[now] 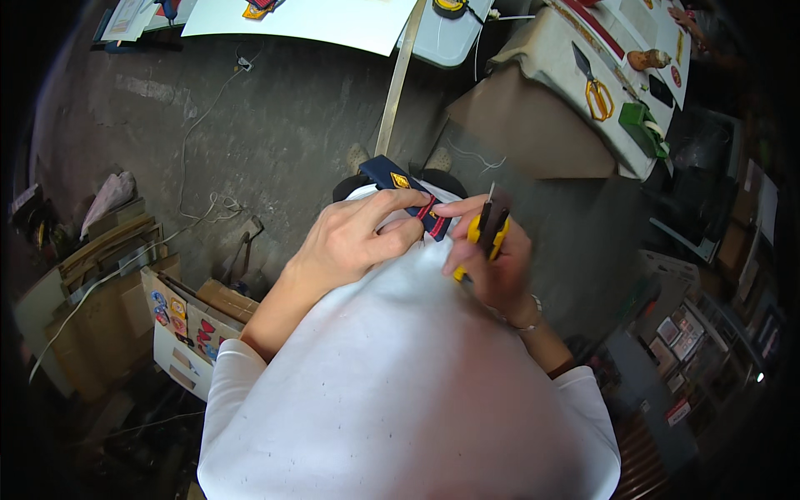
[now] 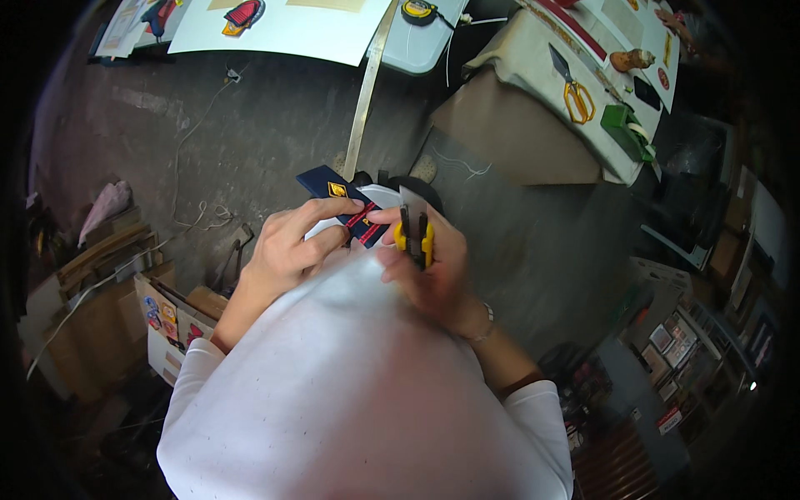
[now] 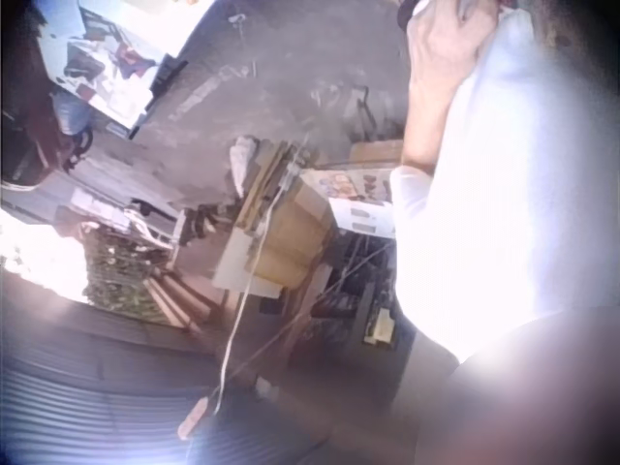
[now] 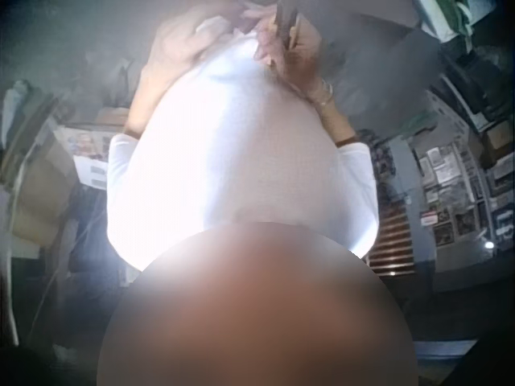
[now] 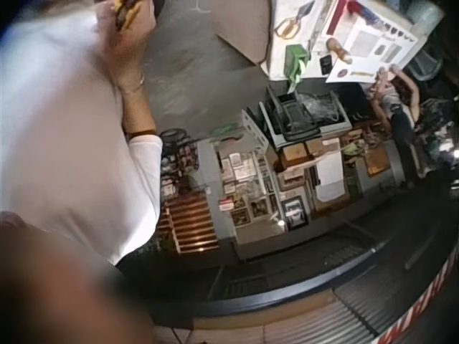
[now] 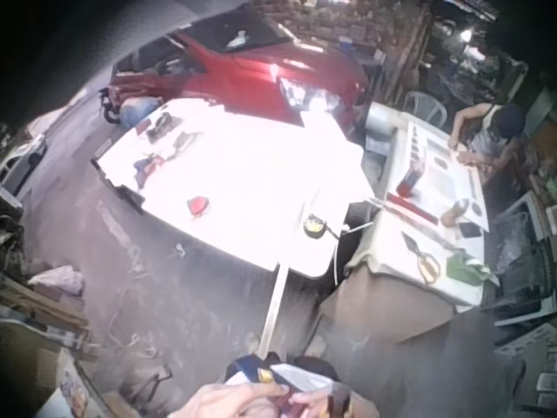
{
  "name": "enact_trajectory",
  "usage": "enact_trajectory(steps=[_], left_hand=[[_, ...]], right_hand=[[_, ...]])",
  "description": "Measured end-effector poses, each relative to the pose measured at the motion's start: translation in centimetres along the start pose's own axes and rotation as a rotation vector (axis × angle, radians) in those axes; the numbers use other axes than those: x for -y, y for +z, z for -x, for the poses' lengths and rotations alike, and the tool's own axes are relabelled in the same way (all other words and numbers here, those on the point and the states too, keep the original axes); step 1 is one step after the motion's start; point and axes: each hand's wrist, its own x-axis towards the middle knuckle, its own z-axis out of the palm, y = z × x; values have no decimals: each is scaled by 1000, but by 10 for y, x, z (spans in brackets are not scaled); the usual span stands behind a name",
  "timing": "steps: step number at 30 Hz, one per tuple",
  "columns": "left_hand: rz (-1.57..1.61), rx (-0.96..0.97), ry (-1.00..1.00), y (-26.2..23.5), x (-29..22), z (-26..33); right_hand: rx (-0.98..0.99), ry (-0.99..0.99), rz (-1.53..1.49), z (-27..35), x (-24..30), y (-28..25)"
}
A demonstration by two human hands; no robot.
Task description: The person cuts a small rectangular piece of dark blue fabric using scissors, then uses a utility knife to trim edges and score lines. The person folds the fabric and continues trimming with the knife, then uses scissors again to refine the shape. The finished piece is held and inspected.
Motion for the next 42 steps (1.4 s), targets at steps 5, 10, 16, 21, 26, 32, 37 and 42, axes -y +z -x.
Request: enact_trajectory(steps=[5, 10, 16, 21, 26, 32, 37, 42], left_hand=[[-18, 230, -3, -23, -3, 4], [-88, 163, 72, -21, 6, -12], [20, -46, 29, -9, 12, -23], [367, -345, -207, 14, 14, -18], [655, -377, -352, 17, 7, -23], [591, -243, -323, -5, 10, -30], [463, -231, -359, -14, 11, -31], [343, -274, -252, -14, 13, -36]], right_hand=[[65, 298, 56, -2, 39, -23], [45, 163, 56, -28, 24, -13], [-13, -2, 203, -39, 9, -7], [-20, 179, -50, -38, 18, -3], [26, 253, -265, -40, 26, -3], [87, 304, -300, -39, 27, -4], [6, 18, 43, -41, 22, -4], [-23, -55, 291, -21, 47, -14]])
